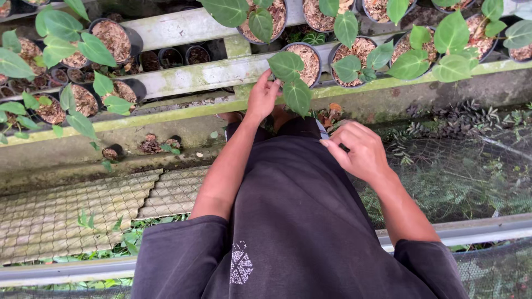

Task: The person repeatedly picks up small potted plants from a multi-tiered shelf, turns them to view the leaves, and places them back. The person handles several different pots one at a time throughout the clip.

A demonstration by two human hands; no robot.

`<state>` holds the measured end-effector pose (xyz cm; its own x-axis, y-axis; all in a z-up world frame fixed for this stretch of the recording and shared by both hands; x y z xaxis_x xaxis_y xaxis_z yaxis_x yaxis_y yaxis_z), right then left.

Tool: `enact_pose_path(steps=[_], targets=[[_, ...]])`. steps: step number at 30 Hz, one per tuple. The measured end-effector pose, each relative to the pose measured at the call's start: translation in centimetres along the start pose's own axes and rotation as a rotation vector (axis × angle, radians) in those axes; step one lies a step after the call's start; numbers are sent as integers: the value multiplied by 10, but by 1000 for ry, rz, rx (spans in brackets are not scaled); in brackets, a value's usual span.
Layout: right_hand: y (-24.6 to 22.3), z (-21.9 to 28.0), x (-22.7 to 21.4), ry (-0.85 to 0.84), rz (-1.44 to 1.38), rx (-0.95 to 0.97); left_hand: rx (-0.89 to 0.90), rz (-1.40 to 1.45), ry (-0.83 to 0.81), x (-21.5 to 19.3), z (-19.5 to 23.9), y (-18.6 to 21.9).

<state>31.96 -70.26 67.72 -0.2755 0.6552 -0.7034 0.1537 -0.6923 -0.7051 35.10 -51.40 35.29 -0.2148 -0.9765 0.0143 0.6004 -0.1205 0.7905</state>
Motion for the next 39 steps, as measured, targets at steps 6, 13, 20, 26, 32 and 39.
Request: enact_pose_path(steps=[6,13,20,26,32,39], targets=[[12,-4,-2,8,-3,-14,44,71,41,-1,-2,-8],[41,-17,15,45,-84,119,89,171,40,-37,69,43],[19,-60,57,-72,-600,198,217,280,81,-80,169,150],[-55,-75,46,2,-632,89,336,402,51,-112,219,219],[-86,-90,76,26,-940,303,416,225,73,-154,249,248],[-89,-90,124,38,-1005,485,362,139,8,-193,239,223]])
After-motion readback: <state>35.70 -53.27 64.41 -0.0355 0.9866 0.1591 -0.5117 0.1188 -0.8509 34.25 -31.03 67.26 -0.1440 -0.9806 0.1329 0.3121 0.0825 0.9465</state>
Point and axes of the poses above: each hand's wrist, its own z-axis away from the middle knuckle, its own x-axis out of the palm, y = z × x, the point moved 9 cm from there along -z, towards the middle knuckle, and after that the axes turned 2 degrees about -x, right-handed, at the moved point
